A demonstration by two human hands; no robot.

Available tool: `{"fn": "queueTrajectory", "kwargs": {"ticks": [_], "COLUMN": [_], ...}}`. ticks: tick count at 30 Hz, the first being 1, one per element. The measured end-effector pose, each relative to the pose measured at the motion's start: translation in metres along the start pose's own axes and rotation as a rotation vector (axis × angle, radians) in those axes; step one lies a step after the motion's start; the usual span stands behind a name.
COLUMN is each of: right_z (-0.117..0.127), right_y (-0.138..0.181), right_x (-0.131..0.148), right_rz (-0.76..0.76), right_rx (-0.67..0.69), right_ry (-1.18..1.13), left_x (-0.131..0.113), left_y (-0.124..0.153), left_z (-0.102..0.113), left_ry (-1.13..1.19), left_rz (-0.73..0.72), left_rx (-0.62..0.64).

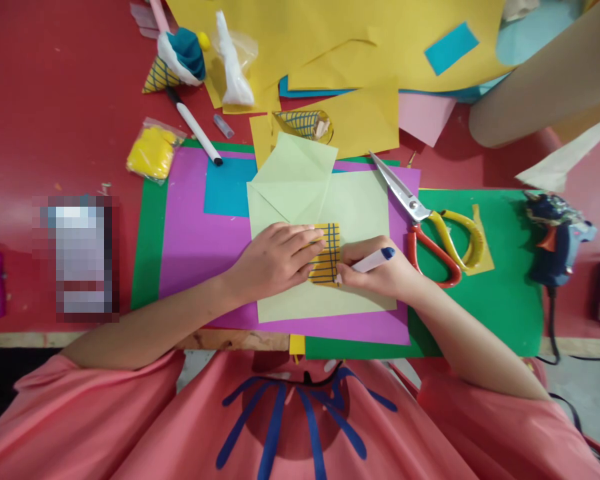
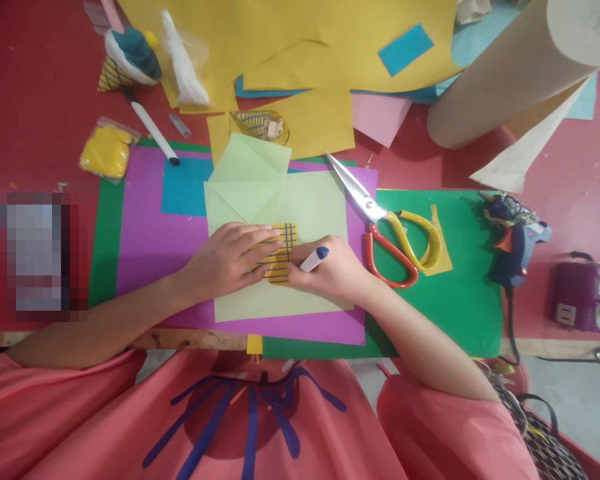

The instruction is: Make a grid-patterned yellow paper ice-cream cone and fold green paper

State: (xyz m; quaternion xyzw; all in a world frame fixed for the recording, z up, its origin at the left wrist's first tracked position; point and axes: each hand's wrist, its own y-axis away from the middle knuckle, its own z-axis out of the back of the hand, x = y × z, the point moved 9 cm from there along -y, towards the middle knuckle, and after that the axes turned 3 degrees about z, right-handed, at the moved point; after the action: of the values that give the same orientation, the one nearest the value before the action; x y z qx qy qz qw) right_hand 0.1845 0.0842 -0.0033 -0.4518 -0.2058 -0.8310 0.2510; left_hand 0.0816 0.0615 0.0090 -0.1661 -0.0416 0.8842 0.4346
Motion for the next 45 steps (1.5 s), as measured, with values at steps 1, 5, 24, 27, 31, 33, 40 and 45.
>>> {"fn": "queueTrajectory", "kwargs": {"ticks": [1,5,24,27,31,33,40,45], "right_z": [0.0,-0.002,-0.003,0.005,0.033,0.043,0.039,0.038], "right_y": [0.0,0.0,0.001,0.0,0.005,0.01,0.01,0.009], "right_x": [0.001,0.003,-0.002,-0.003,-0.02,-0.027,-0.028,-0.025], "right_rz": [0.009,0.009,-0.002,0.016,-0.065,-0.094,-0.102,-0.054], "right_rx": [0.003,0.027,0.071,0.011,-0.309,-0.444,-0.509,-0.492], "right_ry": [0.008,0.021,0.003,-0.19,-0.326,-0.339,-0.339,-0.334], "left_x": [0.0,0.001,0.003,0.003,0.006,0.007,0.009,0.008], "left_y": [0.0,0.0,0.002,0.003,0.004,0.004,0.004,0.003], "left_z": [0.0,0.0,-0.002,-0.002,-0.007,-0.008,-0.007,-0.007], "left_ry": [-0.005,0.006,0.044,0.057,0.069,0.062,0.053,0.069], "left_rz": [0.0,0.002,0.01,-0.003,0.031,0.063,0.084,0.064], "left_rx": [0.0,-0.002,0.013,0.039,0.1,0.105,0.07,0.061]}}
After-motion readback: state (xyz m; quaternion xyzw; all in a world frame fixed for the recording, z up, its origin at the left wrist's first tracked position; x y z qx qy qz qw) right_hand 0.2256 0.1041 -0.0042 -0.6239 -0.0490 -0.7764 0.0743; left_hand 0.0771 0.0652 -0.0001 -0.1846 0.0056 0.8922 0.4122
